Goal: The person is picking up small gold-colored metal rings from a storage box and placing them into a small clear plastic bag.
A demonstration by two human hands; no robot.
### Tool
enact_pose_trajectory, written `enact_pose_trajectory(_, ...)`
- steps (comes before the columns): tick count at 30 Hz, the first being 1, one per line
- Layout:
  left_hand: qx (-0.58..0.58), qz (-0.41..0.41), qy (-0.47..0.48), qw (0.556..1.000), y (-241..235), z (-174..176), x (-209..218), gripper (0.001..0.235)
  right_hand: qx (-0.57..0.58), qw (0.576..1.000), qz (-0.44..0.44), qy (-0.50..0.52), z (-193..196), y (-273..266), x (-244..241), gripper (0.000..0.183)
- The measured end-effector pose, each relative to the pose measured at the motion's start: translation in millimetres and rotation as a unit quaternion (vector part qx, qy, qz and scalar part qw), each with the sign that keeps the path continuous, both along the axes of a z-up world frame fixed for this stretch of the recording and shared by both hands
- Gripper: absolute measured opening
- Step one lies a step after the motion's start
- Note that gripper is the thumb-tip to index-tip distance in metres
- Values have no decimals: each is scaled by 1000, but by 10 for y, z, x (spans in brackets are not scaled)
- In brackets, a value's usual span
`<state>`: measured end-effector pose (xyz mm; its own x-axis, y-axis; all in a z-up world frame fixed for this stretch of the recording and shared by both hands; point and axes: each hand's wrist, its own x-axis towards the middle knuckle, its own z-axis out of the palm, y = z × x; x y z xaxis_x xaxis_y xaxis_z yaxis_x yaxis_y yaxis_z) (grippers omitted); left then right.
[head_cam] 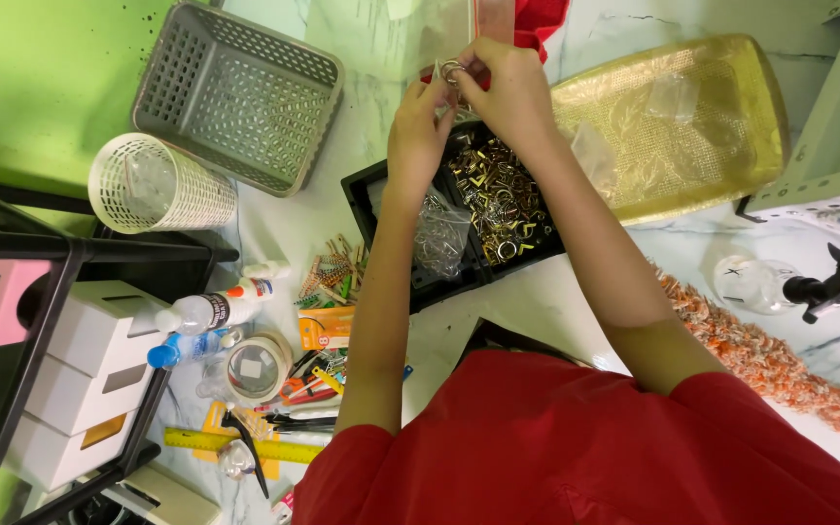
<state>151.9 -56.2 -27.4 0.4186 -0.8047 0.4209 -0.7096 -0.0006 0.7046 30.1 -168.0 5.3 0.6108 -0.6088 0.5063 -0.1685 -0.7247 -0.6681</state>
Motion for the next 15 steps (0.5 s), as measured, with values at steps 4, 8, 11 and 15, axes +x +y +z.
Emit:
enact_pose_trajectory(4,-22,-18,52,998,44,-136,80,21,11,999,-22,21,-75,36,73,9)
enact_pose_trajectory(8,-32,-9,67,997,86,-126,92,18,-17,998,-9,52,-38,105,82,15)
enact_pose_trajectory(11,-32,-7,74,997,95,-142,64,17,-28,999,-8,39,-87,102,97,15)
enact_pose_trajectory(15,-56,-10,83,995,112,-172,31,19,30,998,20,-55,-138,91,187,7)
